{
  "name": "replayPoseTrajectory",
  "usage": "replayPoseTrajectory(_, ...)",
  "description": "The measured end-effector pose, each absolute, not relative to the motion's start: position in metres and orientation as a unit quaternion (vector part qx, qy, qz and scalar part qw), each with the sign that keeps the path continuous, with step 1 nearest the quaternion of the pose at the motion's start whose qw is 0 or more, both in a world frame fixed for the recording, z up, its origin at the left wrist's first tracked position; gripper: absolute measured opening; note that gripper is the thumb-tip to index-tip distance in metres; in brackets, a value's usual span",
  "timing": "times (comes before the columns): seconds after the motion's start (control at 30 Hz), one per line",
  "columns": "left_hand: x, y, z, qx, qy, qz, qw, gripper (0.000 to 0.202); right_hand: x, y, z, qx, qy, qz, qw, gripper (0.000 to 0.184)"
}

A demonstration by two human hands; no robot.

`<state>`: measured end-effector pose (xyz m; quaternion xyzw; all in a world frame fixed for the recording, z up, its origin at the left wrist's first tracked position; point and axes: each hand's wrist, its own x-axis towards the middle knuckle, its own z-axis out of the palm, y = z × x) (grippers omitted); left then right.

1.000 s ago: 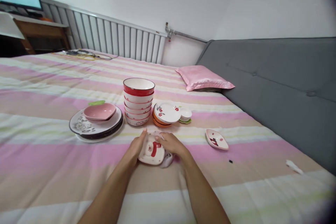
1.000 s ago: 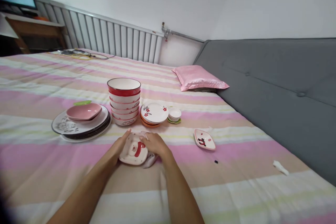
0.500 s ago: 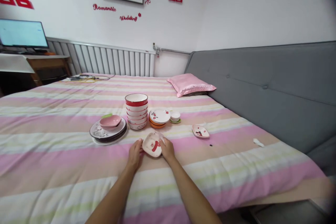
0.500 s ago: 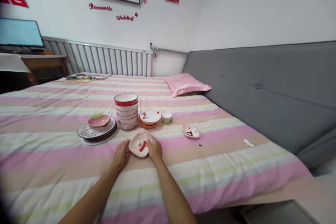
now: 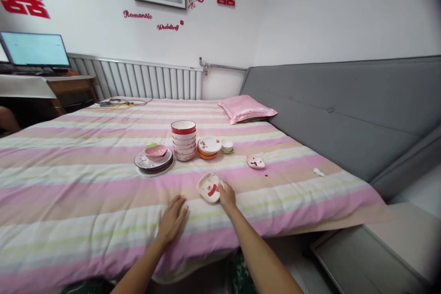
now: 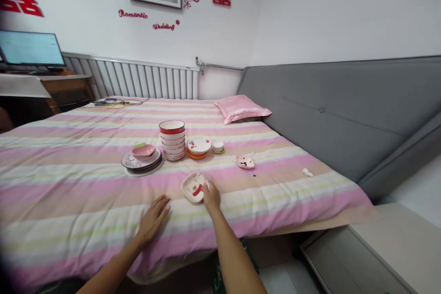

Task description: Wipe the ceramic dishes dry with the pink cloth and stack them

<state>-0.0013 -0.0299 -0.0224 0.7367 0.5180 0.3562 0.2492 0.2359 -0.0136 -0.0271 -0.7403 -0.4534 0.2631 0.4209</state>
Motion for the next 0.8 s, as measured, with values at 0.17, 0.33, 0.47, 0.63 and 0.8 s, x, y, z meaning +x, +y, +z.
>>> replayPoseTrajectory(0.17, -0.014, -0.043, -0.025, 0.752, 0.527, 0.331, 0.217, 0.045, 0.233, -0.02, -0.03, -0.748, -0.44, 0.258, 0.424, 0.029)
replayPoseTrajectory(0.33, -0.01, -0.046, -0.025, 0.757, 0.534, 0.328, 0.185, 0.042, 0.232, -0.019, -0.029, -0.754, -0.436, 0.257, 0.419, 0.029)
replayPoseTrajectory(0.47, -0.003, -0.053, -0.025, 0.761, 0.537, 0.326, 0.163, 0.043, 0.233, -0.015, -0.028, -0.762, -0.435, 0.259, 0.404, 0.029)
replayPoseTrajectory(0.63, 0.002, -0.059, -0.026, 0.76, 0.545, 0.325, 0.141, 0.042, 0.233, -0.01, -0.027, -0.774, -0.429, 0.263, 0.383, 0.028)
replayPoseTrajectory(0.8, 0.003, -0.06, -0.028, 0.76, 0.548, 0.324, 0.129, 0.041, 0.232, -0.011, -0.028, -0.776, -0.431, 0.261, 0.378, 0.029)
